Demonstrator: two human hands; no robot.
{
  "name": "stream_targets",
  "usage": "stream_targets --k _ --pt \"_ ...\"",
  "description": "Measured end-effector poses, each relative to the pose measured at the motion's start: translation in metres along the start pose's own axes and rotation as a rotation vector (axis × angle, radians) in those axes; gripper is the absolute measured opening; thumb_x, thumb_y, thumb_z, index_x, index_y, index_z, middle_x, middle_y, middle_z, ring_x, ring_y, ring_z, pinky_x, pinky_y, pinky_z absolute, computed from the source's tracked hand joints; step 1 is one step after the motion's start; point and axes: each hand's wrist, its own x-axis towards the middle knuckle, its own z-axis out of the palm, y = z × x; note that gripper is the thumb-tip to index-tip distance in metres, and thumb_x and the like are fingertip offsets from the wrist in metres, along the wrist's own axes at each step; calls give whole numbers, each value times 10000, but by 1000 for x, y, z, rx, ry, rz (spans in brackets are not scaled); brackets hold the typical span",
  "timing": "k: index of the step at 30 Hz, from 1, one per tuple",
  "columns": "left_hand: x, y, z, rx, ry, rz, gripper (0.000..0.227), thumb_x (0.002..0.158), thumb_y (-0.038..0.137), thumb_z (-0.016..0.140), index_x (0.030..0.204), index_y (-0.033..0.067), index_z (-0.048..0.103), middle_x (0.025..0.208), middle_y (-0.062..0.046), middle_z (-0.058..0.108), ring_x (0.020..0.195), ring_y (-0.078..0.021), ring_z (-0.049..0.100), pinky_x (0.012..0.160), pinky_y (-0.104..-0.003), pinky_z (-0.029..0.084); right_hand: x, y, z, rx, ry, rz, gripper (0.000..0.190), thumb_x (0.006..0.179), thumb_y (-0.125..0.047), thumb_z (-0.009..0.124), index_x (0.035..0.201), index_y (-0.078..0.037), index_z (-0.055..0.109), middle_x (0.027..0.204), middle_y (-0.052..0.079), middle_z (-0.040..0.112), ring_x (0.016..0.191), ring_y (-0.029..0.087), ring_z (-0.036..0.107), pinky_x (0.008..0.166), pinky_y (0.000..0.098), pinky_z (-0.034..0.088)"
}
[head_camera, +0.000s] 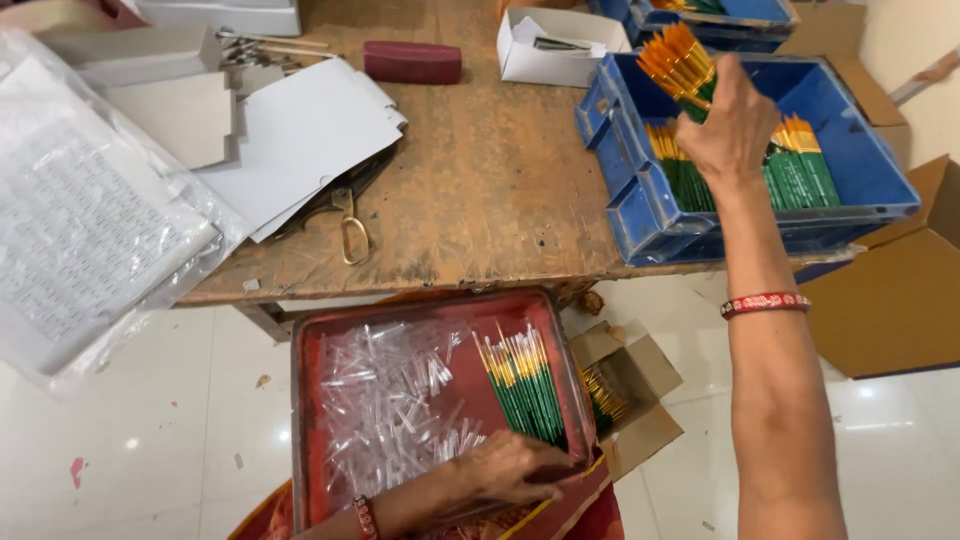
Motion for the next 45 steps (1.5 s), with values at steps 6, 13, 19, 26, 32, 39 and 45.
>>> stream_targets --k 6,13,19,26,32,39,45 --pt "-34 4 54 -165 2 -96 579 899 386 738 1435 199 627 1311 -143 713 803 -254 744 730 -364 644 -14 -78 10 775 169 -2 365 902 -20 707 1231 -52 550 1014 93 681 852 262 711 742 399 623" --pt "-65 -9 82 -448 -119 -376 432 827 222 802 1253 212 728 1276 -92 724 816 -217 777 799 -383 673 -89 -156 55 1447 73 317 387 941 -91 835 1249 -101 601 960 0 685 846 108 671 768 309 614" --pt "-62 7 69 -477 3 -296 348 849 273 840 1173 156 792 1159 -103 784 896 -229 789 945 -390 608 -131 -152 97 1425 -60 396 273 1005 -190 860 1129 -90 638 993 -28 645 906 86 636 826 282 561" --pt "-56 16 56 -341 21 -364 357 935 395 759 1163 121 773 1097 -105 784 828 -228 778 783 -355 645 -164 -174 65 1236 -194 305 286 1091 -299 804 964 -91 654 777 -29 656 699 98 693 654 286 593" --pt "-35 -6 -8 -241 -50 -669 389 992 471 614 1250 204 729 1057 -133 757 582 -295 723 629 -377 614 -251 -217 -19 1348 -485 567 211 925 -221 767 780 -134 640 622 -50 579 531 69 587 507 266 536" --pt "-10 -23 -64 -783 508 -443 608 894 404 790 1355 60 591 1237 -146 698 1126 -254 693 982 -412 581 -375 -249 -23 1846 -758 891 435 750 -56 812 1123 -57 589 742 15 575 482 83 547 394 239 470" --pt "13 -3 -70 -532 428 -470 445 833 355 844 1144 53 745 1037 -124 792 922 -218 772 830 -369 633 -392 -258 -20 1911 -812 1016 411 715 8 793 1075 -26 600 773 22 622 505 92 575 406 231 464"
